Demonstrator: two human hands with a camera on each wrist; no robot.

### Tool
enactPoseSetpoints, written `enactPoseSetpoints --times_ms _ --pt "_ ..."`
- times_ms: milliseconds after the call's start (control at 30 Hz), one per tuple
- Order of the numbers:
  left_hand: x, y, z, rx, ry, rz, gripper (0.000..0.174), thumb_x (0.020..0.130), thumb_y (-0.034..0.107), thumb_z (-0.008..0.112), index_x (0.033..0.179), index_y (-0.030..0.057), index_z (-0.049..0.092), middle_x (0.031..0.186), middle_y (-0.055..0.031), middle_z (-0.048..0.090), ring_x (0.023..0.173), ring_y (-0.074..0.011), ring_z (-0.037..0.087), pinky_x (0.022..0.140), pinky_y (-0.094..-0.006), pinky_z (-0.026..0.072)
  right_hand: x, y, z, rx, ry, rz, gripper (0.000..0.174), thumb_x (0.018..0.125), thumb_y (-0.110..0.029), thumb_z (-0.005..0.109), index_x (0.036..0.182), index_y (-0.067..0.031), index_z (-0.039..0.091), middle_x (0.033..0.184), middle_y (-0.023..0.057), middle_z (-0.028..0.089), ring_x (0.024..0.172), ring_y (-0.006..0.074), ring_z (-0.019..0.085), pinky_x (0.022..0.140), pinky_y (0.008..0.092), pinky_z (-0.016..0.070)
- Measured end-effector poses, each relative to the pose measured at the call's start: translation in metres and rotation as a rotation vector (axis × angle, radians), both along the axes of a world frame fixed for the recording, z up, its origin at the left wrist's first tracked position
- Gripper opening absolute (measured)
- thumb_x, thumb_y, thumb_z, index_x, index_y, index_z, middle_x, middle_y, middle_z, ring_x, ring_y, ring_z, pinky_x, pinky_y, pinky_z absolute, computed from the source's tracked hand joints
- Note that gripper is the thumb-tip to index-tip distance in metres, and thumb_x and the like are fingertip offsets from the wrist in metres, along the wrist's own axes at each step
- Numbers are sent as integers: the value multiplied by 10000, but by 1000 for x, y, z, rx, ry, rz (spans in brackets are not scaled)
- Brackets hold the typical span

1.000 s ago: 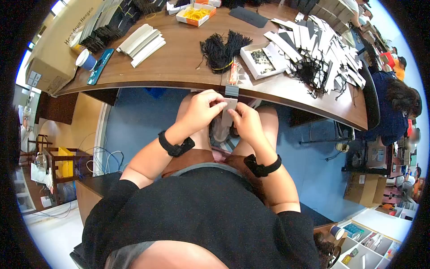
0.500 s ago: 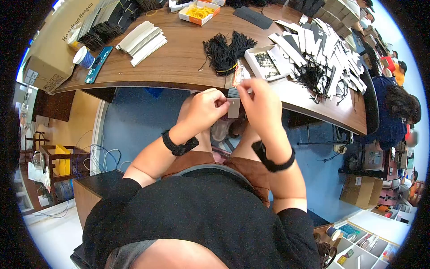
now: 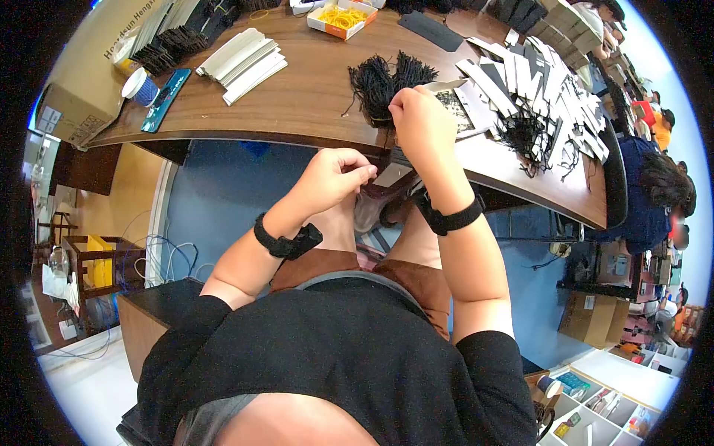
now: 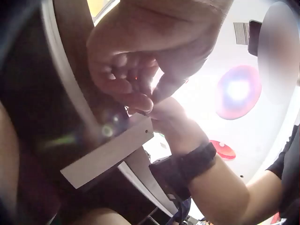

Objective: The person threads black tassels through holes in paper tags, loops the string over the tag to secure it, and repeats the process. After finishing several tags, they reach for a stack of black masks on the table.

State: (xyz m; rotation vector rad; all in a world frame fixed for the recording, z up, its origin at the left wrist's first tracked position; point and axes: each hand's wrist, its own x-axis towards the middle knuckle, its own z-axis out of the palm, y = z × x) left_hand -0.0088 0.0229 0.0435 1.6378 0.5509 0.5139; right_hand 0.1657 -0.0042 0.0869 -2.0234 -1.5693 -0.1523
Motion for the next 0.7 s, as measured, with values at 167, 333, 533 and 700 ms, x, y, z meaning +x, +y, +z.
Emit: enactPoseSetpoints --times_ms 167,333,533,700 --pt "0 -3 4 -470 -152 -131 222 901 179 557 927 -27 637 786 -80 641 664 -139 608 614 -245 494 -5 -29 17 49 12 -51 89 778 -192 647 777 -103 639 790 64 594 752 274 599 647 374 468" --pt "5 -7 11 -865 -227 -167 376 944 258 453 1103 -65 563 1010 -185 637 877 -252 643 793 -339 515 -19 -52 16 8 141 -55 92 795 -180 637 802 -88 636 811 78 601 746 282 599 653 367 466" --pt "33 18 19 -1014 -316 -184 360 958 229 421 1122 -65 548 1050 -172 636 926 -250 634 844 -336 505 -37 -71 14 77 46 9 74 812 -125 615 820 -53 598 783 100 586 690 255 583 634 332 467" --pt "40 19 15 -1213 -419 -194 259 937 194 459 1000 -27 578 942 -135 642 863 -229 641 775 -342 544 -73 -101 8 40 190 113 108 730 -53 668 775 -55 571 744 73 555 584 186 557 555 282 456"
